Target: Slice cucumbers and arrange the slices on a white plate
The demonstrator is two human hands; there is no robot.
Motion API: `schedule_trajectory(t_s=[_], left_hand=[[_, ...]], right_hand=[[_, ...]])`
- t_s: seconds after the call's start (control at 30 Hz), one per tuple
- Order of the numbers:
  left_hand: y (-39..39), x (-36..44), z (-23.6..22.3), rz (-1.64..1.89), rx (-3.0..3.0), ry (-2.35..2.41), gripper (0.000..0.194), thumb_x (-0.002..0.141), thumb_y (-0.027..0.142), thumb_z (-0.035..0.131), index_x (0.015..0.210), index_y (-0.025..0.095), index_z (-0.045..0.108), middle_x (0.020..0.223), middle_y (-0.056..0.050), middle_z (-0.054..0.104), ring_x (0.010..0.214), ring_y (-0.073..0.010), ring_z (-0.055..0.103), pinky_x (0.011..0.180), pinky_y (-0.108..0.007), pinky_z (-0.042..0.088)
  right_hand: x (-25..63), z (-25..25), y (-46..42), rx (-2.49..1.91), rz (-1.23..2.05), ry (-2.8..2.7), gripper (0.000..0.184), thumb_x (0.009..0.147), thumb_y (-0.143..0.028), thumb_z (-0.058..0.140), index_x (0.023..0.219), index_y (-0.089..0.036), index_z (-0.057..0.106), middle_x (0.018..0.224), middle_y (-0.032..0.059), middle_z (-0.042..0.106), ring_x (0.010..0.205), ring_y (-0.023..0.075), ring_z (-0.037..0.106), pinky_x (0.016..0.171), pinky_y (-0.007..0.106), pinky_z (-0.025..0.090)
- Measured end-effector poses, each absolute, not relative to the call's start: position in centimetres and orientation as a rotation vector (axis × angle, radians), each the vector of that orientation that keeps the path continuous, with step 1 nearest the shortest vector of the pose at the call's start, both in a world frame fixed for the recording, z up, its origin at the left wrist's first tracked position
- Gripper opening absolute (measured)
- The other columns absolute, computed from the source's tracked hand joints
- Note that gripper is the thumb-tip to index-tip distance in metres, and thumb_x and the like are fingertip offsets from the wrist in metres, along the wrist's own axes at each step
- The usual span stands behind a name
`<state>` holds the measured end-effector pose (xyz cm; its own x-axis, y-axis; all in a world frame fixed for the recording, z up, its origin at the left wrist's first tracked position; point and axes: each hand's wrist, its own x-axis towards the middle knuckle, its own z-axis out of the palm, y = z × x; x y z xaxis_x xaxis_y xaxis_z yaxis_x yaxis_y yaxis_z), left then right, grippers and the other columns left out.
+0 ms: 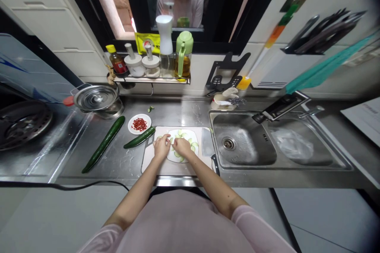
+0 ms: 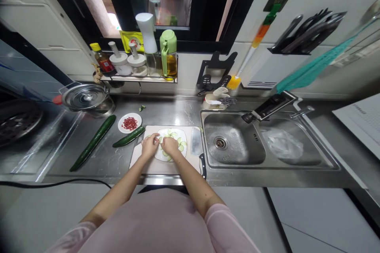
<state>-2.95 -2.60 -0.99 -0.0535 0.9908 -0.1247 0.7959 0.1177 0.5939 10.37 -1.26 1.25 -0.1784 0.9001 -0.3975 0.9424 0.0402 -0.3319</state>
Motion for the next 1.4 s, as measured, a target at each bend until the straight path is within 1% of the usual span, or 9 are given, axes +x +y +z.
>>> schedule_trajectory(t_s=[0.17, 0.33, 0.63, 0.97, 1.4], left_hand=[[-2.8, -3.0, -1.1, 0.448, 1.885, 1.915, 0.029, 0.084, 0.024, 0.053, 0.109, 0.027, 0.067, 0.102, -0.008, 0.065, 0.107, -0.0265, 0.05, 0.092, -0.04, 0.033], [-2.8, -3.3, -1.3, 0.44, 1.935, 1.921, 0.026, 0.086, 0.031, 0.053, 0.105, 0.027, 0.071, 0.102, -0.009, 0.061, 0.104, -0.0275, 0.048, 0.092, -0.042, 0.032], [-2.8, -3.2, -1.5, 0.424, 1.944, 1.93, 0.025, 0.085, 0.032, 0.056, 0.103, 0.028, 0.072, 0.102, -0.009, 0.059, 0.101, -0.0266, 0.047, 0.092, -0.041, 0.032], [-2.7, -3.0, -1.8, 0.443, 1.936, 1.939, 0.024, 0.085, 0.033, 0.057, 0.102, 0.029, 0.073, 0.102, -0.009, 0.059, 0.101, -0.0273, 0.047, 0.089, -0.041, 0.033], [-2.6, -2.8, -1.8, 0.431, 1.952, 1.932, 0.024, 0.085, 0.034, 0.057, 0.103, 0.03, 0.073, 0.104, -0.009, 0.058, 0.101, -0.0274, 0.046, 0.087, -0.04, 0.032]], right_hand=[[10.4, 1.2, -2.0, 1.92, -0.649, 2.317, 0.024, 0.092, -0.032, 0.046, 0.102, -0.018, 0.064, 0.1, 0.0101, 0.069, 0.099, 0.0211, 0.059, 0.077, 0.028, 0.038], [10.6, 1.2, -3.3, 1.852, -0.537, 2.437, 0.027, 0.095, -0.028, 0.041, 0.107, -0.019, 0.063, 0.106, 0.0104, 0.067, 0.102, 0.0222, 0.057, 0.081, 0.031, 0.036], [10.4, 1.0, -4.2, 1.797, -0.494, 2.419, 0.03, 0.096, -0.028, 0.04, 0.106, -0.018, 0.066, 0.104, 0.0125, 0.067, 0.102, 0.0233, 0.057, 0.085, 0.034, 0.035], [10.2, 0.9, -4.1, 1.811, -0.5, 2.387, 0.031, 0.096, -0.03, 0.041, 0.111, -0.019, 0.065, 0.104, 0.0125, 0.067, 0.104, 0.0242, 0.056, 0.086, 0.036, 0.034], [10.5, 0.9, -4.0, 1.829, -0.486, 2.374, 0.03, 0.094, -0.03, 0.043, 0.113, -0.02, 0.065, 0.104, 0.0124, 0.067, 0.104, 0.0249, 0.057, 0.088, 0.038, 0.033]])
